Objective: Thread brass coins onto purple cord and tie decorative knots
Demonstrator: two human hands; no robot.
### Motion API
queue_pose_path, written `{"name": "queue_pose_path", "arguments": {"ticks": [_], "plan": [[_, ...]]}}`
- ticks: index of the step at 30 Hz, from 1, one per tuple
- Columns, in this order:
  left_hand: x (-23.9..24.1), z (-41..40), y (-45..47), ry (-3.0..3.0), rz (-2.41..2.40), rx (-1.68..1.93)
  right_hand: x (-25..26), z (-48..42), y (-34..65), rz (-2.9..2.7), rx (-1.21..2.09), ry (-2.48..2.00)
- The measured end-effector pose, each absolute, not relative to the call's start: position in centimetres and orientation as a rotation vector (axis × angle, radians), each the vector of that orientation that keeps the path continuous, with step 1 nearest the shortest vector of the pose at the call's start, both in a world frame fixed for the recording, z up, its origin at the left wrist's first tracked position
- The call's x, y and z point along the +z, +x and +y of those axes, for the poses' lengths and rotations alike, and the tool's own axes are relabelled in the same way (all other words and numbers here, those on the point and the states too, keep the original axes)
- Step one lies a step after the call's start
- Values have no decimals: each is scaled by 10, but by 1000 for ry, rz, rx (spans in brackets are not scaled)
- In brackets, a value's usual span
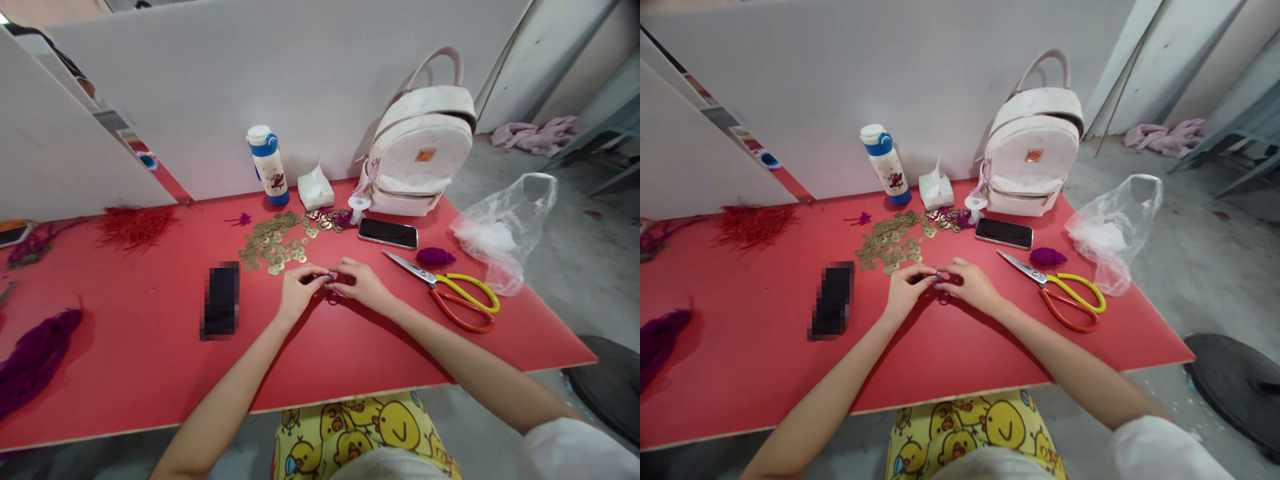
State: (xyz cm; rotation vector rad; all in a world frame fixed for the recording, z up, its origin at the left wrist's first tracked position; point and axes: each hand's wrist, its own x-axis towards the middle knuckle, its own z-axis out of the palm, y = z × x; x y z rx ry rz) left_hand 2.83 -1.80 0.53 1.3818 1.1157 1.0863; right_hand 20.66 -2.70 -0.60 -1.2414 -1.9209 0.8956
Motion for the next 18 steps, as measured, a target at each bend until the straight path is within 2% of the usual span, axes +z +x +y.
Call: {"name": "queue_pose_path", "arguments": {"ticks": [6, 18], "plan": [[1, -18, 29, 1468, 1196, 1053, 1, -23, 212, -1617, 1140, -1103], [1, -19, 29, 1488, 1185, 1062, -1, -24, 209, -1772, 922, -1205]]}}
